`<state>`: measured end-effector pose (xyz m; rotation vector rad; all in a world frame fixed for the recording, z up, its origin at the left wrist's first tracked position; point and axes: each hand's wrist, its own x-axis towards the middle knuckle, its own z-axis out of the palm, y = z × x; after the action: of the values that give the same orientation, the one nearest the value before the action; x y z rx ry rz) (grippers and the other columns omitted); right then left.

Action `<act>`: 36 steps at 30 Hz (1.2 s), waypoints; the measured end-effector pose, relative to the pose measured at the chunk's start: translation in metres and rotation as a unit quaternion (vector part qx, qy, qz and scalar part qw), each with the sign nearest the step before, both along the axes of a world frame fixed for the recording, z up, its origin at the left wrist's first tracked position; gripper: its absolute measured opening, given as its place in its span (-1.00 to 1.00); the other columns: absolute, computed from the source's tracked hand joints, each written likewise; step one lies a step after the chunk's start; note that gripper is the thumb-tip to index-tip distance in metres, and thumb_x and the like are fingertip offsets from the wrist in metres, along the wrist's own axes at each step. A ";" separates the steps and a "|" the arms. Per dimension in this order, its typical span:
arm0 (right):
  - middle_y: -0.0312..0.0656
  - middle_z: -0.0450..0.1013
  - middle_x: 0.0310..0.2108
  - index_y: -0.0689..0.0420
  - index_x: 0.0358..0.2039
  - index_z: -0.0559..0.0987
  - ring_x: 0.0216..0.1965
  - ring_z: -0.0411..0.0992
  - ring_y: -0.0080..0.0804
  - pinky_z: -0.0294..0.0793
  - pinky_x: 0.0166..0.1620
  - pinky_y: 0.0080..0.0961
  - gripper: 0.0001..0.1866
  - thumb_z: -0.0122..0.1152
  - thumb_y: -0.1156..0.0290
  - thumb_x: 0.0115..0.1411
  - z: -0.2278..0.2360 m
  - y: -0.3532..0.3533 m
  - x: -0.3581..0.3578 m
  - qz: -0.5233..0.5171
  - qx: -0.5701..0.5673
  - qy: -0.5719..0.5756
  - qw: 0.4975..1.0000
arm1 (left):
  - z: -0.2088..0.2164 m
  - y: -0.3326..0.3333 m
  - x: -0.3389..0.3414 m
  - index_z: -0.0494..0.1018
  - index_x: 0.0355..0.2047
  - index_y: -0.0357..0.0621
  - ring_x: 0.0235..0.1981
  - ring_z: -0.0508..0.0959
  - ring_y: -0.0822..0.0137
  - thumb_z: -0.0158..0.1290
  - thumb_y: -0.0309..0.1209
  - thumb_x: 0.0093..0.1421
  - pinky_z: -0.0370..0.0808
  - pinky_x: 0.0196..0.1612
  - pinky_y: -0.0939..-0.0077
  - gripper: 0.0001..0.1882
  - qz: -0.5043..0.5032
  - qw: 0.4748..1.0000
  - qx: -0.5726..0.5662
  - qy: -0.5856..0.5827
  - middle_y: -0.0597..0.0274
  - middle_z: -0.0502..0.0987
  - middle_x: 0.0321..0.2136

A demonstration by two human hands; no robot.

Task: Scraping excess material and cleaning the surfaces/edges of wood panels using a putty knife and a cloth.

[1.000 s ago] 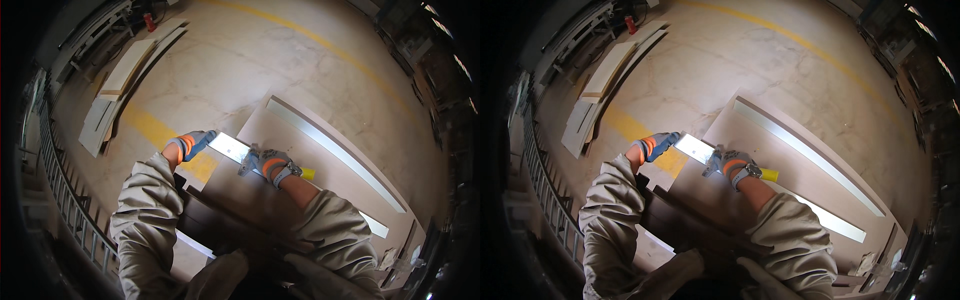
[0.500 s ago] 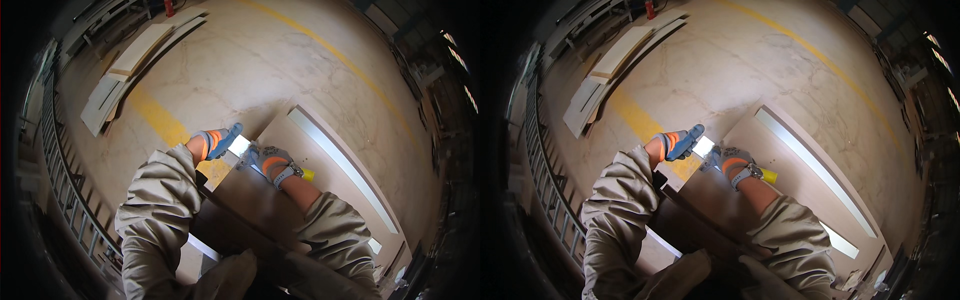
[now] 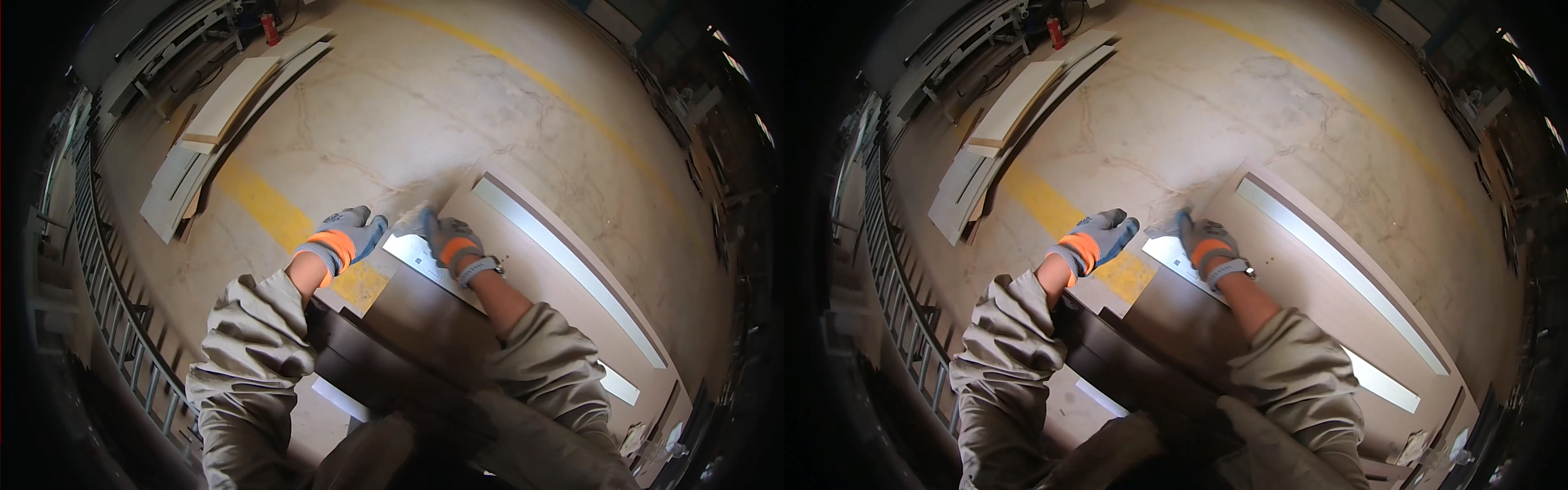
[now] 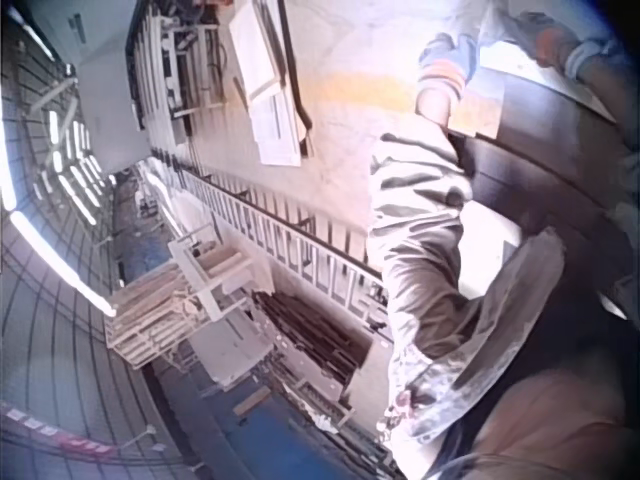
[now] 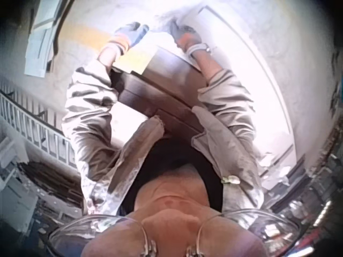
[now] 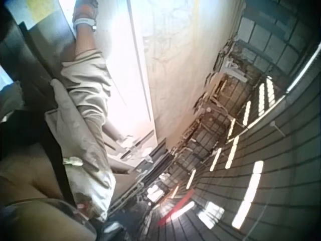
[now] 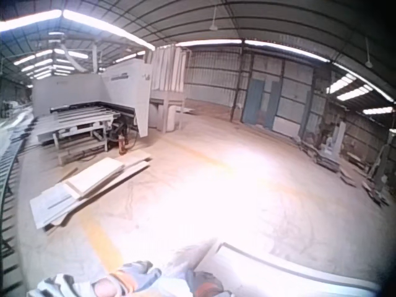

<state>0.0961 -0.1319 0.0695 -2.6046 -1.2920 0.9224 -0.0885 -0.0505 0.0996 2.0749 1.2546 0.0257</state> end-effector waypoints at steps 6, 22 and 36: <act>-0.27 0.37 -0.65 0.16 -0.54 0.48 -0.65 0.36 -0.50 0.38 -0.61 -0.56 -0.36 -0.15 -0.24 0.13 0.028 -0.138 0.072 -0.278 0.064 0.226 0.932 | -0.018 -0.070 0.051 0.22 0.09 -0.10 0.17 0.16 0.09 0.03 0.02 -0.03 0.06 0.17 0.17 -0.27 -0.331 0.919 0.145 0.155 0.05 0.21 0.13; -0.21 0.31 -0.77 0.29 -0.47 0.47 -0.77 0.28 -0.52 0.26 -0.67 -0.60 -0.25 -0.23 -0.28 0.14 0.135 -0.456 0.024 -0.516 0.323 0.049 0.792 | -0.036 -0.154 0.143 0.24 -0.03 -0.22 -0.08 0.41 0.00 0.10 -0.01 -0.09 0.33 -0.03 0.21 -0.29 -0.611 0.774 0.138 0.093 -0.09 0.41 -0.14; -0.24 0.31 -0.81 0.22 -0.58 0.46 -0.77 0.31 -0.49 0.26 -0.63 -0.52 -0.32 -0.24 -0.21 0.19 0.129 -0.587 0.013 -0.612 0.360 -0.039 0.703 | -0.039 -0.218 0.202 0.23 -0.06 -0.14 0.00 0.34 0.05 0.03 -0.10 -0.03 0.26 0.01 0.18 -0.42 -0.486 0.826 0.227 0.172 0.03 0.36 -0.05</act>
<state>0.1086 -0.7185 0.1987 -2.0580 0.2735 -0.0029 0.1136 -0.2683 0.0608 3.0192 0.2135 -0.5860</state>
